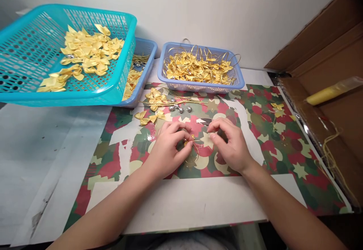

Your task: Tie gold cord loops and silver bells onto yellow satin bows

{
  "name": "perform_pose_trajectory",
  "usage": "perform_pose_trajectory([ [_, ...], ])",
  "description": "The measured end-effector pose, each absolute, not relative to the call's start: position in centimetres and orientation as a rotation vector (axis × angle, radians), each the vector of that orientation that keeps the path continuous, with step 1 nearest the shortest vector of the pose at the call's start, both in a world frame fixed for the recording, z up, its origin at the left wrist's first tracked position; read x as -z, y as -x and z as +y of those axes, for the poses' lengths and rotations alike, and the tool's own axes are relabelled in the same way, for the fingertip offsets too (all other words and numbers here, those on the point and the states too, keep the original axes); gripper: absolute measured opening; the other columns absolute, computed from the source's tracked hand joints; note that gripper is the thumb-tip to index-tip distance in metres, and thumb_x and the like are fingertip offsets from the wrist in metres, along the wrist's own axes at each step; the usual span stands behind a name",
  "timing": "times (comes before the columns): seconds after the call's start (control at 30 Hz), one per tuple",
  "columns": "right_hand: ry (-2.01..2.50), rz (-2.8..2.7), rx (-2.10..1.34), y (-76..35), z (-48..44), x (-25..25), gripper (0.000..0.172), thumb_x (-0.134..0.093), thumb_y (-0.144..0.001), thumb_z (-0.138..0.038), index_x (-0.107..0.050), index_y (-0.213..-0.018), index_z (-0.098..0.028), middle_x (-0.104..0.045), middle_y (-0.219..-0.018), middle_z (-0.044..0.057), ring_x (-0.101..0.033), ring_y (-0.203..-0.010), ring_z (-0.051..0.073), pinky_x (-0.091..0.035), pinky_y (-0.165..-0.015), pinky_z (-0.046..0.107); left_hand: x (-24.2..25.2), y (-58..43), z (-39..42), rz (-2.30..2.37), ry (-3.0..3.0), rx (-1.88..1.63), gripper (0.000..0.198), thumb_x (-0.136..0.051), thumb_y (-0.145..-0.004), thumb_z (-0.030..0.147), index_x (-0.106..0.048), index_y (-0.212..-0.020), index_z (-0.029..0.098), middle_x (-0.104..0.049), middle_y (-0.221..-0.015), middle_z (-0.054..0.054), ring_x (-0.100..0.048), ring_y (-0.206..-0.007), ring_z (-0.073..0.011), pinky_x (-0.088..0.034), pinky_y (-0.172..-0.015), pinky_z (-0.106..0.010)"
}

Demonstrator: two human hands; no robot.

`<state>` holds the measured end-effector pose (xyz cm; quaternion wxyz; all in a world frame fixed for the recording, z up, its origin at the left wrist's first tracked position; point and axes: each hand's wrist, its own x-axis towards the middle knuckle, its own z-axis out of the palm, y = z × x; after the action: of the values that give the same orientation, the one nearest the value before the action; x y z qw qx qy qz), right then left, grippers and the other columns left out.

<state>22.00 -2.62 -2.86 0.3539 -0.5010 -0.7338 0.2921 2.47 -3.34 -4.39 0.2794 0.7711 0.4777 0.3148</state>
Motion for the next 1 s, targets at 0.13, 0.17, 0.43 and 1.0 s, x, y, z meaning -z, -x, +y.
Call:
perform_pose_trajectory([
  [0.13,1.274,-2.133,-0.674,-21.1,-3.2,3.2,0.012,-0.061,-0.082,-0.022,-0.061,-0.094,-0.023,-0.067,-0.098,0.003,-0.055,-0.094,0.023,-0.036,-0.089,0.042,4.6,-2.5,-3.3,1.288,-2.081,-0.851,0.012,-0.057,-0.085,0.018,-0.067,-0.079,0.02,-0.066,-0.106,-0.005,-0.052,-0.099,-0.0229,-0.042,-0.087,-0.038],
  [0.17,1.277,-2.172,-0.664,-20.9,-3.3,3.3,0.009,-0.06,-0.083,-0.021,-0.061,-0.092,-0.023,-0.068,-0.098,0.003,-0.055,-0.095,0.023,-0.034,-0.091,0.043,4.6,-2.5,-3.3,1.291,-2.085,-0.851,0.011,-0.057,-0.085,0.019,-0.067,-0.079,0.02,-0.066,-0.106,-0.005,-0.052,-0.099,-0.023,-0.042,-0.087,-0.038],
  [0.43,1.377,-2.254,-0.552,-22.8,-2.3,2.5,0.013,-0.054,-0.084,-0.014,-0.057,-0.074,-0.021,-0.068,-0.087,-0.001,-0.054,-0.089,0.02,-0.031,-0.085,0.04,4.3,-2.5,-3.4,1.31,-2.089,-0.855,0.013,-0.056,-0.085,0.018,-0.065,-0.076,0.02,-0.067,-0.105,-0.005,-0.052,-0.099,-0.0234,-0.042,-0.088,-0.04],
  [1.0,1.335,-2.261,-0.524,-22.0,-2.9,2.9,0.013,-0.056,-0.088,-0.018,-0.063,-0.079,-0.022,-0.069,-0.094,0.0,-0.054,-0.09,0.02,-0.031,-0.085,0.04,4.3,-2.5,-3.4,1.328,-2.103,-0.862,0.013,-0.056,-0.085,0.02,-0.065,-0.076,0.021,-0.067,-0.104,-0.005,-0.052,-0.101,-0.0242,-0.042,-0.09,-0.041],
])
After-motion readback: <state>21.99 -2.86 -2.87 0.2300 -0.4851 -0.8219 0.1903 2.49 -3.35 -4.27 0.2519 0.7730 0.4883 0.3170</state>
